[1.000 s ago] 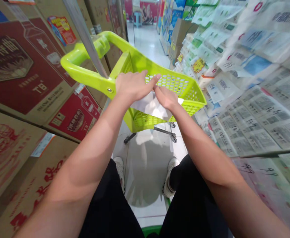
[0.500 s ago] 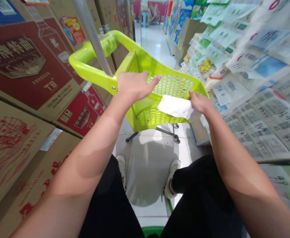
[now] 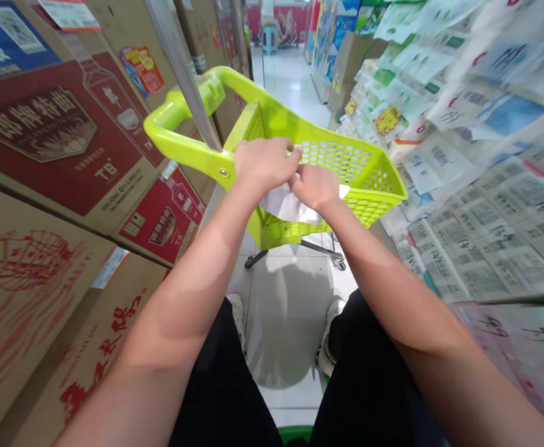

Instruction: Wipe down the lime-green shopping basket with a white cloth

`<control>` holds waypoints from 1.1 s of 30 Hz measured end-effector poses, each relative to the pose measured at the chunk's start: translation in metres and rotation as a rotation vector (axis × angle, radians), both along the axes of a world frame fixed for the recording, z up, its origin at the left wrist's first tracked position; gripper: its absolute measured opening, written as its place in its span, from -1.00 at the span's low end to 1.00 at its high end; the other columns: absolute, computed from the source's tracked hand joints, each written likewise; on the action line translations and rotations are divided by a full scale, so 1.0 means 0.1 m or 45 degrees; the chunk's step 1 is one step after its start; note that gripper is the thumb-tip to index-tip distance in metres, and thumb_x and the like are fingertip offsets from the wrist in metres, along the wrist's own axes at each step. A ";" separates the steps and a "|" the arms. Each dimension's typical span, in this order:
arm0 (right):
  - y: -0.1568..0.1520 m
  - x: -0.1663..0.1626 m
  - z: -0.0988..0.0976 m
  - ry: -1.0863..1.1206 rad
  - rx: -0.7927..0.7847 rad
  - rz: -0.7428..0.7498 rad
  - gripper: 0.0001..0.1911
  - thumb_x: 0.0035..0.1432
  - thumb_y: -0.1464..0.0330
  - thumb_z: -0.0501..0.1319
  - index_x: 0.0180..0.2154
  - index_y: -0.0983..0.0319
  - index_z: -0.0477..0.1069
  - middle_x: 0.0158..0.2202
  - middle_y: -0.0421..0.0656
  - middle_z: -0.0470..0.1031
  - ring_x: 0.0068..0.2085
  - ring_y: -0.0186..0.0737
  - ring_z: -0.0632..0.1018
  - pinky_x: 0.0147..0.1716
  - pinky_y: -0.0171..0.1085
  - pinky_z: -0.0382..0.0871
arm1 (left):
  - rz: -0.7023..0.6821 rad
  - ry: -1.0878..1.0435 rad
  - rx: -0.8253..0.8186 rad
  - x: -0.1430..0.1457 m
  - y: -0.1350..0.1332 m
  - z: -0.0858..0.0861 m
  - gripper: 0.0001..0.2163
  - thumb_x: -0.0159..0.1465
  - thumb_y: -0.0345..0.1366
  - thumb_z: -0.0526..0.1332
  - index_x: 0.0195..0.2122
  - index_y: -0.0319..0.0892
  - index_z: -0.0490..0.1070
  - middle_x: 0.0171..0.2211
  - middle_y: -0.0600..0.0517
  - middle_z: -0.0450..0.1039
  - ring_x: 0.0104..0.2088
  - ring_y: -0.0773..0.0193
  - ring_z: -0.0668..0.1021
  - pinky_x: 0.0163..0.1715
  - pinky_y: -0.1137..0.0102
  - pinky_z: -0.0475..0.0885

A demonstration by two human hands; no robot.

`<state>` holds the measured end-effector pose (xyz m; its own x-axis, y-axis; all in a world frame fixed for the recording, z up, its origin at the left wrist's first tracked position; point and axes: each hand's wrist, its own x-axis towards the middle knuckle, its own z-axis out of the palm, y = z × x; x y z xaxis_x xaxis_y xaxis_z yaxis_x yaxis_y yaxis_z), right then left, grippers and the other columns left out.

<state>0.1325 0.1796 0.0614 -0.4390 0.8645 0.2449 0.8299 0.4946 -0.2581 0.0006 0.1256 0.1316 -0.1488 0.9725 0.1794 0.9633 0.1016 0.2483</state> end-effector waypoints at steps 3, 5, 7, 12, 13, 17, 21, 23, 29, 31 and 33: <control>0.01 0.03 -0.01 -0.026 -0.009 0.008 0.04 0.44 -0.36 -0.32 -0.01 0.16 0.71 -0.03 0.13 0.72 0.03 0.27 0.68 -0.09 -0.06 0.42 | 0.002 0.080 0.008 -0.09 0.00 -0.02 -0.55 0.43 0.05 0.09 0.13 0.14 0.69 0.02 -0.09 0.73 0.21 -0.28 0.60 0.24 -0.13 0.35; 0.05 0.15 -0.04 -0.074 -0.012 0.019 0.06 0.44 -0.36 -0.35 -0.08 0.17 0.71 -0.07 0.13 0.73 0.01 0.26 0.68 -0.11 -0.07 0.40 | 0.007 0.094 0.007 -0.15 0.00 -0.02 -0.56 0.42 0.04 0.09 0.12 0.14 0.69 0.01 -0.09 0.73 0.20 -0.28 0.60 0.25 -0.14 0.35; 0.10 0.33 -0.08 -0.120 0.011 0.041 0.04 0.45 -0.34 -0.35 -0.07 0.17 0.71 -0.08 0.12 0.73 -0.01 0.25 0.68 -0.12 -0.08 0.38 | 0.005 0.094 -0.003 -0.19 -0.01 -0.02 -0.57 0.40 0.06 0.11 0.12 0.18 0.69 0.02 -0.06 0.74 0.21 -0.27 0.59 0.23 -0.14 0.37; 0.25 0.93 -0.21 -0.246 0.086 0.114 -0.16 0.48 -0.28 -0.15 0.03 0.14 0.67 -0.03 0.06 0.73 -0.01 0.19 0.66 -0.12 -0.11 0.34 | -0.054 0.068 -0.006 -0.20 0.00 -0.03 -0.61 0.28 0.05 0.27 0.08 0.21 0.70 0.04 -0.03 0.73 0.21 -0.31 0.60 0.15 -0.12 0.44; 0.28 1.04 -0.23 -0.262 0.087 0.114 -0.19 0.48 -0.27 -0.11 0.02 0.15 0.66 -0.02 0.05 0.73 -0.01 0.18 0.66 -0.12 -0.12 0.34 | -0.065 0.053 -0.010 -0.18 0.01 -0.04 -0.60 0.27 0.05 0.28 0.08 0.20 0.70 0.04 -0.03 0.73 0.21 -0.31 0.60 0.14 -0.10 0.45; 0.28 1.20 -0.27 -0.281 0.083 0.088 -0.22 0.44 -0.28 -0.04 0.04 0.17 0.64 0.01 0.07 0.72 0.01 0.19 0.64 -0.10 -0.11 0.34 | -0.066 0.018 -0.037 -0.09 0.03 -0.05 -0.56 0.28 0.10 0.26 0.09 0.14 0.70 0.06 -0.05 0.72 0.24 -0.30 0.58 0.15 -0.03 0.44; 0.13 0.83 -0.22 -0.255 0.124 0.159 -0.18 0.46 -0.28 -0.06 0.17 0.19 0.59 0.04 0.09 0.71 0.04 0.24 0.63 -0.04 -0.09 0.34 | -0.054 0.032 -0.027 -0.04 0.02 -0.05 -0.53 0.34 0.18 0.18 0.07 0.10 0.72 0.01 -0.09 0.73 0.22 -0.30 0.59 0.16 -0.02 0.43; 0.05 0.58 -0.17 -0.207 0.152 0.194 -0.15 0.47 -0.29 -0.08 0.24 0.20 0.56 0.02 0.09 0.72 0.04 0.26 0.64 -0.04 -0.09 0.33 | -0.065 0.054 -0.018 -0.04 0.01 -0.05 -0.53 0.35 0.17 0.16 0.05 0.10 0.72 -0.01 -0.10 0.73 0.20 -0.31 0.60 0.17 -0.05 0.42; -0.01 0.29 -0.08 -0.157 0.117 0.247 -0.15 0.53 -0.22 -0.23 0.15 0.16 0.62 -0.03 0.08 0.72 0.02 0.26 0.65 -0.08 -0.09 0.33 | 0.013 0.029 -0.002 -0.16 0.00 -0.10 -0.60 0.33 0.02 0.20 0.06 0.13 0.72 -0.04 -0.10 0.73 0.27 -0.32 0.56 0.19 -0.08 0.39; 0.05 0.39 -0.09 -0.160 0.080 0.213 -0.17 0.58 -0.13 -0.28 0.07 0.14 0.65 -0.03 0.06 0.72 0.03 0.21 0.65 -0.08 -0.10 0.33 | 0.057 0.004 0.009 -0.20 0.01 -0.12 -0.61 0.34 -0.02 0.18 0.07 0.14 0.72 -0.04 -0.11 0.73 0.28 -0.30 0.55 0.18 -0.09 0.39; 0.15 0.57 -0.12 -0.184 0.046 0.104 -0.19 0.60 -0.05 -0.29 0.00 0.16 0.67 0.00 0.07 0.72 0.04 0.17 0.65 -0.08 -0.11 0.34 | 0.072 -0.001 0.017 -0.22 0.02 -0.12 -0.61 0.35 -0.03 0.17 0.07 0.12 0.72 -0.03 -0.13 0.73 0.28 -0.30 0.54 0.17 -0.10 0.39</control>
